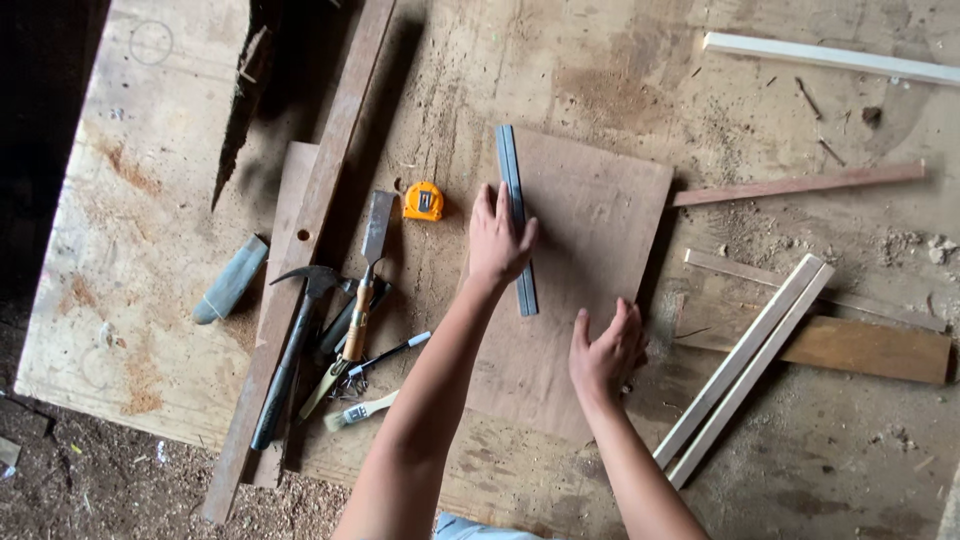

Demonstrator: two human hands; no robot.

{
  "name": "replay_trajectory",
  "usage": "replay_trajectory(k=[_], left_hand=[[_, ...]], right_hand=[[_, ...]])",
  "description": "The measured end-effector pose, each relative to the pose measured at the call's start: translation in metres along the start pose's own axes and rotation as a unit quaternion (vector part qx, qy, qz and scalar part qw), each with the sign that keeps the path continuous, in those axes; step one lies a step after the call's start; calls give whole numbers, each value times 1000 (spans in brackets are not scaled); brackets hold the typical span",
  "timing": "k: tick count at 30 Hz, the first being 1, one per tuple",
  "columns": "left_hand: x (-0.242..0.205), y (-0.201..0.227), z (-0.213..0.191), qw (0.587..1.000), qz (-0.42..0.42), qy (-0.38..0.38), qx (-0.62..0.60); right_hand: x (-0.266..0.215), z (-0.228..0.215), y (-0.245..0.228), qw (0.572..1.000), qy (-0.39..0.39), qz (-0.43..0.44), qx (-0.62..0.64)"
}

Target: The person uses a hand saw to cut a thin wooden strip on a workbench, then uses a metal ruler and marker to draw straight lines on a larger wooden board.

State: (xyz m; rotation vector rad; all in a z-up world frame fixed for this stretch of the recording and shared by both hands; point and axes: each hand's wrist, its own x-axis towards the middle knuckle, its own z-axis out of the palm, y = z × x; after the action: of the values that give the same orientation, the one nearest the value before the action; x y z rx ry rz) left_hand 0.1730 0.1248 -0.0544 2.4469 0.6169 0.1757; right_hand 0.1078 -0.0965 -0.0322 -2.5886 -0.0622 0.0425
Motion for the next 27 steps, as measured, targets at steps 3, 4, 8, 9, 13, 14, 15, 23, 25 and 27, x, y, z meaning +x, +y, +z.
replay_trajectory(k=[3,4,8,9,13,14,15,23,25,27], left_hand=[[-8,2,-6,1000,13,-13,-10],[-7,5,-7,1000,16,-7,-17],[-14,8,-6,999,43,17,1],[-18,7,-4,998,55,24,17],[-20,4,-1,996,68,-14,48],[-22,1,-3,996,75,-14,53],[-25,-2,-5,995,81,-14,58],[-24,-15,-10,982,121,-61,132],[-27,-17,-10,983,119,-68,125],[-25,-15,-7,985,115,-62,109]], right_hand=[[-16,-9,2,999,-1,-20,-47],[-14,-9,0,997,16,-46,-66],[9,7,-17,989,3,-143,-23],[19,17,-24,983,-17,-185,7],[65,46,-45,956,-100,-273,-33],[72,50,-51,949,-108,-293,-43],[75,53,-55,941,-116,-313,-52],[75,59,-59,927,-163,-323,-97],[74,62,-56,926,-169,-322,-97],[77,64,-54,927,-165,-322,-96]])
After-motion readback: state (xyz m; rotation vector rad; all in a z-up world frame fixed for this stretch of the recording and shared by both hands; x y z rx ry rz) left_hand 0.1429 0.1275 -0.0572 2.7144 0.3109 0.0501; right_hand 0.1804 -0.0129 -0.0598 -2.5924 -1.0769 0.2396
